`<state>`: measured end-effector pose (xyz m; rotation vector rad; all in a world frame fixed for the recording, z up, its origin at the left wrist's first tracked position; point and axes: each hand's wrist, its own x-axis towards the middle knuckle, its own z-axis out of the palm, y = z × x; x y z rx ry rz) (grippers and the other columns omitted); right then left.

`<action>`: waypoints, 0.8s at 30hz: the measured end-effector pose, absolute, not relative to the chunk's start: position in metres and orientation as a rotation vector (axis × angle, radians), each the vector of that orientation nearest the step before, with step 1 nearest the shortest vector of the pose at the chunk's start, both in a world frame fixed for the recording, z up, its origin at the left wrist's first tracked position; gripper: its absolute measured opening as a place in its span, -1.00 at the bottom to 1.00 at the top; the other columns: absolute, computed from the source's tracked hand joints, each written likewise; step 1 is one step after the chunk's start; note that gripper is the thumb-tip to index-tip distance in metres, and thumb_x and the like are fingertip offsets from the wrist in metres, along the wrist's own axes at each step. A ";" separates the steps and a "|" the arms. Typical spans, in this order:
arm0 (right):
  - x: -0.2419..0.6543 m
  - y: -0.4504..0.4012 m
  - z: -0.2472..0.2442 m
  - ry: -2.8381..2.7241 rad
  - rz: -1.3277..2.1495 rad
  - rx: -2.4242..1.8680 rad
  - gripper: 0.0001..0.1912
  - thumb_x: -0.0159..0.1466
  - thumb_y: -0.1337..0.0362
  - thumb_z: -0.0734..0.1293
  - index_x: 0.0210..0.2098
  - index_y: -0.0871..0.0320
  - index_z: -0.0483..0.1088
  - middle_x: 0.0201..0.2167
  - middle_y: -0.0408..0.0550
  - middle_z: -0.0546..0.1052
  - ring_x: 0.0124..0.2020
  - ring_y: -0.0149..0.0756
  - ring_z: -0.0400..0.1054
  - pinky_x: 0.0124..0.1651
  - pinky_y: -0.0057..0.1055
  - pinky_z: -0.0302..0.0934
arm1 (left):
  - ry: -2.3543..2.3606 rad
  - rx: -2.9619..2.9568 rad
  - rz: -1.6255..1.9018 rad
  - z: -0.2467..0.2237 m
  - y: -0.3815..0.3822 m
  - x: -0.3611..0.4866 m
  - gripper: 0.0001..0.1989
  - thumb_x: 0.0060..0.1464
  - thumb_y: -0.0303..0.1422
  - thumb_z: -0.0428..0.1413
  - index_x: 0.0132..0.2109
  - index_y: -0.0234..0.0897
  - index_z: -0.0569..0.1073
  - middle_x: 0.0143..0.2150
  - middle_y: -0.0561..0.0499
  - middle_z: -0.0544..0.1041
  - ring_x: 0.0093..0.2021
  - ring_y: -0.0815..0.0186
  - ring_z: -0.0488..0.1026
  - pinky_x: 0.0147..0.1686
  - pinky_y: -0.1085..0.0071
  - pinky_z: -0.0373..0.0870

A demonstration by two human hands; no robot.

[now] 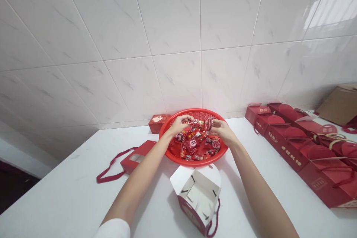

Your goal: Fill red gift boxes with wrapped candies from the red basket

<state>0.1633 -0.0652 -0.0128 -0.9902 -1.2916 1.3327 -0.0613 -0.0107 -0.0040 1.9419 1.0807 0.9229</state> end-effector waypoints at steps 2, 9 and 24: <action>0.164 -0.066 -0.011 -1.268 1.366 -0.974 -0.73 -0.14 0.32 0.39 -0.38 0.15 0.47 -0.35 -0.09 0.57 -0.30 -0.25 0.46 -0.21 -0.34 0.37 | 1.124 1.965 0.951 -0.006 -0.009 -0.061 -0.77 -0.04 -0.51 0.11 -0.18 -0.32 0.53 -0.04 -0.09 0.58 0.09 0.19 0.45 0.18 0.27 0.32; 0.163 -0.067 -0.010 -1.196 1.371 -0.941 -0.68 -0.08 0.19 0.51 -0.32 0.14 0.49 -0.26 -0.08 0.59 -0.22 -0.23 0.48 -0.21 -0.36 0.37 | 1.236 2.055 0.717 -0.004 -0.013 -0.064 -0.60 -0.09 -0.57 0.03 -0.15 -0.24 0.64 0.11 -0.07 0.55 0.24 0.12 0.36 0.25 0.21 0.26; 0.161 -0.068 -0.010 -1.225 1.317 -0.985 -0.65 -0.06 0.13 0.51 -0.35 0.14 0.41 -0.36 -0.11 0.55 -0.27 -0.24 0.45 -0.29 -0.38 0.30 | 1.339 2.129 -0.091 -0.012 -0.012 -0.064 -0.72 -0.17 -0.28 0.31 -0.23 -0.22 0.65 -0.19 -0.02 0.65 -0.12 0.15 0.53 -0.16 0.41 0.38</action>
